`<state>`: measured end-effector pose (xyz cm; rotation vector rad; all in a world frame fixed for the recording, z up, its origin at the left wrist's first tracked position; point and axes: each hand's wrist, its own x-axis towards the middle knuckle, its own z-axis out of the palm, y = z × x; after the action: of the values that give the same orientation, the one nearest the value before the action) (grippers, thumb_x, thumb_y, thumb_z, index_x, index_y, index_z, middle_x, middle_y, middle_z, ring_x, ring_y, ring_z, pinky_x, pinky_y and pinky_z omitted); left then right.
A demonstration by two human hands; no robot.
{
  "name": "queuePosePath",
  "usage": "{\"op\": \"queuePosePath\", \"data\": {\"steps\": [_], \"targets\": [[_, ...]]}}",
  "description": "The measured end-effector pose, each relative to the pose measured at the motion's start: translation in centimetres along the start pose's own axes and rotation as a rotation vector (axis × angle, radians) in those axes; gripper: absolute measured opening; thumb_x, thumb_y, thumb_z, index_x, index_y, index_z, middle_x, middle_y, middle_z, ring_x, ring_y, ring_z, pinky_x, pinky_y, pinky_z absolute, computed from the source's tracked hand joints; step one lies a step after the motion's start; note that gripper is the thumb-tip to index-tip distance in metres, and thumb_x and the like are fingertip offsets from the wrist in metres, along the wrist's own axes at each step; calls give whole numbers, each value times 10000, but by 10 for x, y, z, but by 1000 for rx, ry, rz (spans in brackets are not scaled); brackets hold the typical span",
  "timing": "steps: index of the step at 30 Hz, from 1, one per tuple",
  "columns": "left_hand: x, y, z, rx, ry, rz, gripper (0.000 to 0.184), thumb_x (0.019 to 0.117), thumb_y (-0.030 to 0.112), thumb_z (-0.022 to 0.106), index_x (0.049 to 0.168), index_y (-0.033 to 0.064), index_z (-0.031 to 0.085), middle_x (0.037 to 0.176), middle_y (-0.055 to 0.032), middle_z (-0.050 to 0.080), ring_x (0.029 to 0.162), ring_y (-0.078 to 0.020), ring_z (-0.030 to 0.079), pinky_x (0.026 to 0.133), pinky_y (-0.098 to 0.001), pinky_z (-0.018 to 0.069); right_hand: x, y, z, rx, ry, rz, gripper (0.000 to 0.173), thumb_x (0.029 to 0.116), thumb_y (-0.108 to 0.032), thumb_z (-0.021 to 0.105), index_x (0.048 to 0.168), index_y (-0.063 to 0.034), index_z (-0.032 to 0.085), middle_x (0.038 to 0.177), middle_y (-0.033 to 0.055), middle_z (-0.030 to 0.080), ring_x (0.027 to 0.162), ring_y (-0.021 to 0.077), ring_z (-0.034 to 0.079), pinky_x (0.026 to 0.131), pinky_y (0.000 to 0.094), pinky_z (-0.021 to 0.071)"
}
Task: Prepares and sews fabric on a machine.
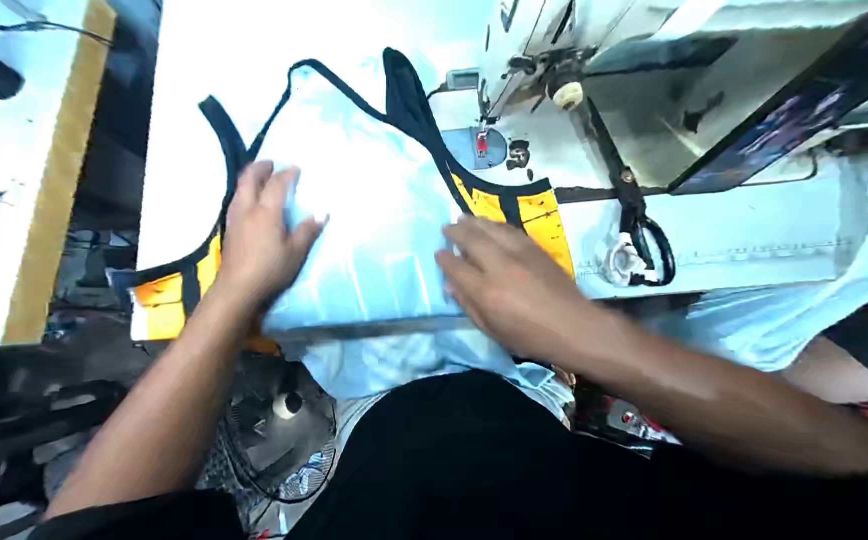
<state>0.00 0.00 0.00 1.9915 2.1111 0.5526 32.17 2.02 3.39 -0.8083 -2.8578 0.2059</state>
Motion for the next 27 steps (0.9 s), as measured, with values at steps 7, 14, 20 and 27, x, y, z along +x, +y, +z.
{"op": "queuePosePath", "data": {"steps": [7,14,20,27], "targets": [[66,-61,-12,195,-226,185,658,1031,483,454,1538,64,448,1614,-319,300,1470,-570,291,1121,-799,226,-5,17,64,142,46,108,433,1067,-316,465,1417,-108,612,1603,166,426,1526,397,308,1228,556,295],[78,108,52,-91,-201,727,270,983,81,534,1154,50,740,1049,-188,661,983,-363,658,836,-537,550,3,36,58,397,273,-12,207,996,-66,563,1064,-12,751,1290,175,684,1353,344,557,1165,452,433],[92,101,73,-236,-119,809,197,997,184,603,1004,72,765,1032,-157,651,1023,-330,598,890,-479,481,-24,78,20,939,545,432,250,967,-75,660,1169,72,643,1184,148,682,1084,206,705,902,370,635],[93,107,70,-437,8,889,179,1063,119,470,1057,-9,594,966,-164,702,987,-225,661,1057,-474,397,23,78,-4,1173,43,607,345,981,-130,680,1300,-27,599,891,47,730,513,62,611,408,210,501]]}}
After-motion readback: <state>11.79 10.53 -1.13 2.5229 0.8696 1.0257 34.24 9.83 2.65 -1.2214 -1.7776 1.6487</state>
